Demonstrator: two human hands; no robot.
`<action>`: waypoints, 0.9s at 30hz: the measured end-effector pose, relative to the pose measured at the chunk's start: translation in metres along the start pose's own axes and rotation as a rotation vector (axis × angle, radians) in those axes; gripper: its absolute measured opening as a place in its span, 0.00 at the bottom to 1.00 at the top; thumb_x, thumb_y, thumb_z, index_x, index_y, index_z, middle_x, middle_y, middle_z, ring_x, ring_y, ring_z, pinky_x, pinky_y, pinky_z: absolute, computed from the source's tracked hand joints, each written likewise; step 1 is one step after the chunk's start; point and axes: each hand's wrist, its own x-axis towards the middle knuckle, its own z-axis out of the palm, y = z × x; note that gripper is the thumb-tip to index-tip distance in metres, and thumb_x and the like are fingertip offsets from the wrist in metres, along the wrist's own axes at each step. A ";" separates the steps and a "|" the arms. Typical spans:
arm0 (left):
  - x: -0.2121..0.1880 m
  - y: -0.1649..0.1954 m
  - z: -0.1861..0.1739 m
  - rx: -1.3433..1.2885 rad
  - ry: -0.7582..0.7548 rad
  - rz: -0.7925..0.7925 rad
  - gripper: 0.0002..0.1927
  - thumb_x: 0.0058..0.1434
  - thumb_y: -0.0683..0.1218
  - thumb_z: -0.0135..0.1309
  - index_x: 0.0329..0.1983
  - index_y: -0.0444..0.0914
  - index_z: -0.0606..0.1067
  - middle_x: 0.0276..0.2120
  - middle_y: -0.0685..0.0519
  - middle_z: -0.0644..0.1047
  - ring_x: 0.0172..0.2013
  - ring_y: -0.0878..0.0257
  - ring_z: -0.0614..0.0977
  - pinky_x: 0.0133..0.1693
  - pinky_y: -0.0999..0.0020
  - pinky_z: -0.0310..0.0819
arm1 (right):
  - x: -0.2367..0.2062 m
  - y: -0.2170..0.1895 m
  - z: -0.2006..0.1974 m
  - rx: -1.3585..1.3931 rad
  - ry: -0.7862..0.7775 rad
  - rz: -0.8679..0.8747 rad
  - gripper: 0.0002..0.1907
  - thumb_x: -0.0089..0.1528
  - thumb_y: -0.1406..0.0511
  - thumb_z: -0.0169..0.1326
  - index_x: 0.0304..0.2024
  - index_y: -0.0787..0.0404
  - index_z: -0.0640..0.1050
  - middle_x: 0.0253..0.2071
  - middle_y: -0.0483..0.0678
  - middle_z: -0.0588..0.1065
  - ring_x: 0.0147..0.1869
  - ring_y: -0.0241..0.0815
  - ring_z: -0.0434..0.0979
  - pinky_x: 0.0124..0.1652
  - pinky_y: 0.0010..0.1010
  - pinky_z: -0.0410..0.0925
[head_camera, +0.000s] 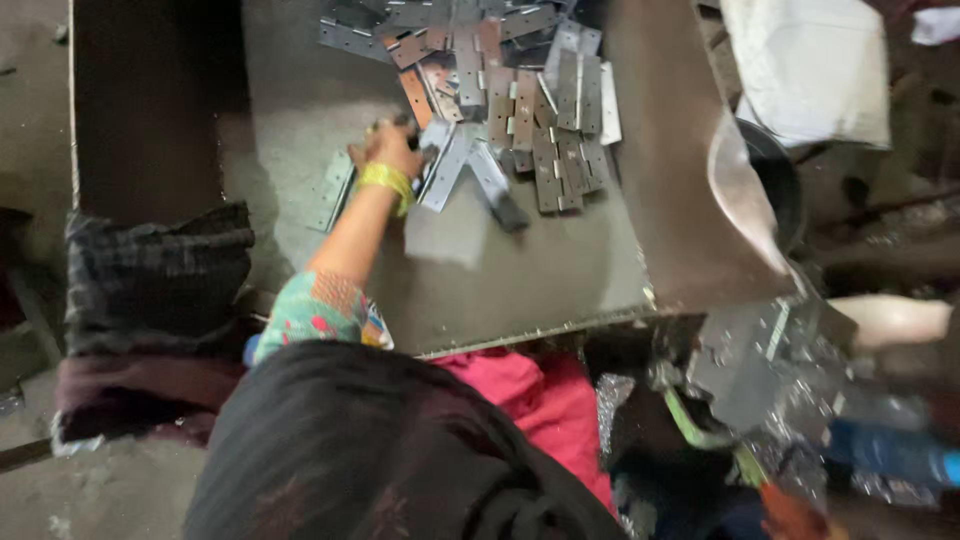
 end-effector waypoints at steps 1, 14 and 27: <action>-0.022 0.004 0.009 0.072 -0.006 0.058 0.26 0.58 0.63 0.61 0.59 0.53 0.77 0.67 0.53 0.68 0.67 0.50 0.68 0.67 0.28 0.46 | -0.007 0.004 -0.003 0.001 0.011 -0.014 0.35 0.55 0.42 0.62 0.61 0.45 0.78 0.49 0.56 0.82 0.55 0.62 0.81 0.51 0.53 0.72; -0.194 0.029 0.062 -0.298 0.276 0.711 0.20 0.56 0.47 0.56 0.54 0.46 0.77 0.54 0.45 0.76 0.54 0.45 0.77 0.55 0.46 0.74 | -0.066 0.042 0.023 -0.126 0.207 -0.093 0.36 0.54 0.41 0.62 0.61 0.45 0.80 0.48 0.53 0.83 0.52 0.59 0.83 0.47 0.51 0.73; -0.178 0.064 0.040 0.347 -0.304 0.200 0.20 0.73 0.58 0.41 0.48 0.41 0.78 0.44 0.48 0.81 0.53 0.51 0.80 0.60 0.50 0.67 | -0.085 0.019 0.015 -0.025 0.268 -0.057 0.34 0.51 0.40 0.64 0.53 0.48 0.81 0.37 0.53 0.83 0.42 0.54 0.84 0.42 0.45 0.74</action>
